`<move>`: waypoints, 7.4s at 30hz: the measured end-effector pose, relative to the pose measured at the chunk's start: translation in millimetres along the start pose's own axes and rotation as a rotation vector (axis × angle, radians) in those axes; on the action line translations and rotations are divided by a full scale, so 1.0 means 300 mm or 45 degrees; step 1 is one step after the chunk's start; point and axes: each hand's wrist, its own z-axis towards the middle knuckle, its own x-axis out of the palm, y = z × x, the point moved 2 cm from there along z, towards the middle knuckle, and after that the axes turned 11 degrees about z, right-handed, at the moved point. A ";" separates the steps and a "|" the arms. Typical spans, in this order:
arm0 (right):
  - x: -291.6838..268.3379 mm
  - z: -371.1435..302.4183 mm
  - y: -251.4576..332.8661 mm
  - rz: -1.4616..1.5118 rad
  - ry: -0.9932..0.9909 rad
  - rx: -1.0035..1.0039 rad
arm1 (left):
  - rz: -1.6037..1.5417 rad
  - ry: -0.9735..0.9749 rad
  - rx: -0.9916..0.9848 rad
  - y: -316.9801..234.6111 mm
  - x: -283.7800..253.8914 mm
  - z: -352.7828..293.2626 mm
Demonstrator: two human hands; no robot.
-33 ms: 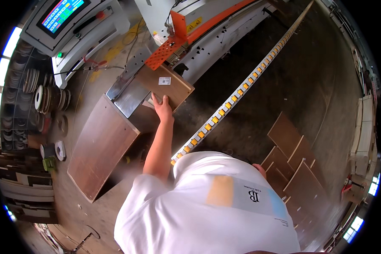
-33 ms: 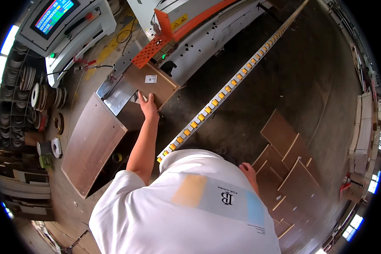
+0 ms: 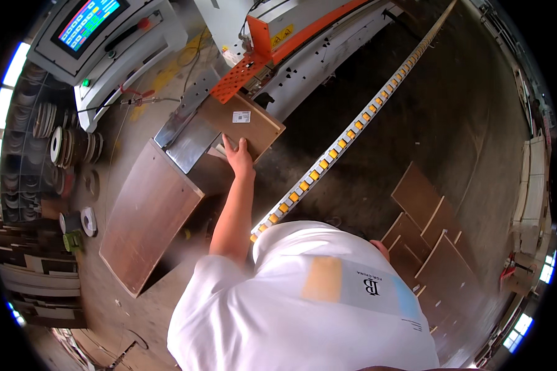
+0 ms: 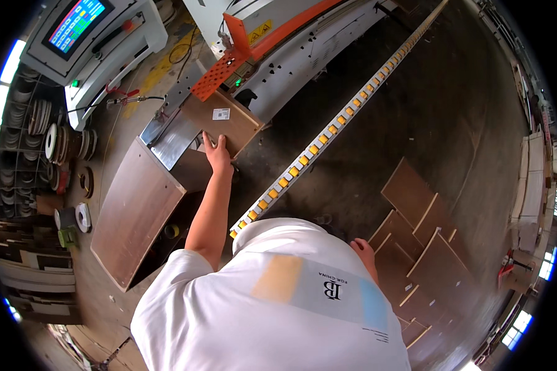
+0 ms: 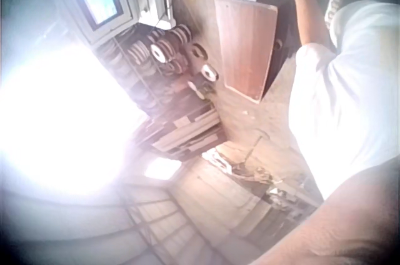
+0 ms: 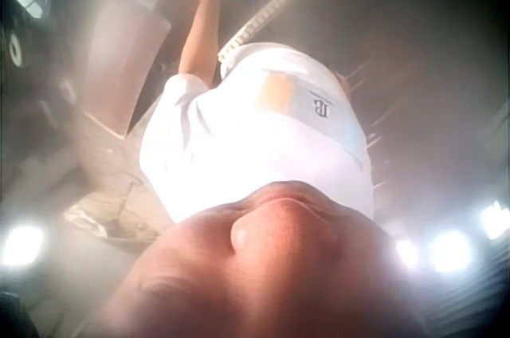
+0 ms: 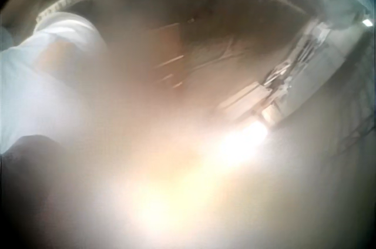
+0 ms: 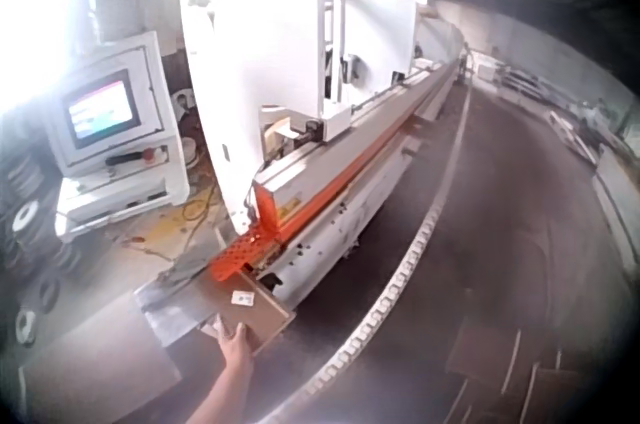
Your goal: The person walks through a workshop and interacts with a coworker before handling several large wooden panels. They place the panels onto a machine conveyor belt one by one, aligning them for processing, and then move them to a stacking area.
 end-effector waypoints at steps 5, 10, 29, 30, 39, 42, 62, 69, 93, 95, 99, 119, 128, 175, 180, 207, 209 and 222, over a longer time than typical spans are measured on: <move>0.013 -0.072 -0.068 0.070 -0.045 0.159 | -0.097 0.116 -0.057 -0.027 0.189 0.032; 0.055 -0.156 -0.062 0.158 -0.207 0.350 | -0.072 0.135 -0.033 -0.138 0.430 0.036; 0.763 -0.890 -0.621 0.899 -0.809 0.754 | 0.645 1.074 0.590 -0.028 0.581 -0.400; 0.796 -0.907 -0.659 0.971 -0.853 0.791 | 0.692 1.153 0.467 -0.036 0.539 -0.614; 1.208 -1.073 -1.536 0.877 -1.158 0.857 | 1.414 2.392 0.140 0.445 -0.124 -1.430; 1.125 -1.115 -1.637 1.024 -1.288 1.305 | 1.782 2.740 0.208 0.482 -0.362 -1.521; 1.016 -1.120 -1.806 1.637 -1.341 1.260 | 2.395 2.377 0.184 0.681 -0.526 -1.455; 0.988 -1.097 -1.755 1.535 -1.677 1.476 | 2.539 2.303 0.160 0.696 -0.553 -1.380; 1.033 -1.127 -0.895 2.733 -0.644 0.102 | 1.579 2.130 -0.386 0.815 -0.321 -1.988; 1.023 -1.142 -0.826 2.390 -0.259 0.166 | 1.598 1.987 -0.333 0.771 -0.321 -1.951; 0.945 -1.186 -0.932 2.333 -0.593 0.434 | 1.601 1.911 -0.197 0.648 -0.368 -1.615; 0.974 -1.040 -0.993 2.587 -1.554 0.825 | 1.234 0.701 0.385 -0.039 -0.587 -0.674; 0.738 -0.856 -0.403 2.354 -1.117 0.257 | 1.647 0.329 0.444 -0.112 -0.702 -0.164; 0.396 -0.743 -0.218 1.888 -0.951 0.434 | 1.132 0.211 1.040 -1.000 -1.162 0.366; 0.411 -0.750 -0.196 1.904 -0.890 0.299 | 2.531 0.453 0.764 -0.727 -1.220 0.129; 0.250 -0.702 -0.323 1.276 -0.510 0.212 | 1.906 0.728 0.323 -0.177 -1.702 -0.567; 0.238 -0.696 -0.326 1.135 -0.549 0.239 | 1.528 0.492 0.091 -0.188 -1.716 -0.521; 0.170 -0.617 -0.345 0.748 -0.749 0.309 | 2.059 1.484 0.371 -0.126 -1.331 -1.170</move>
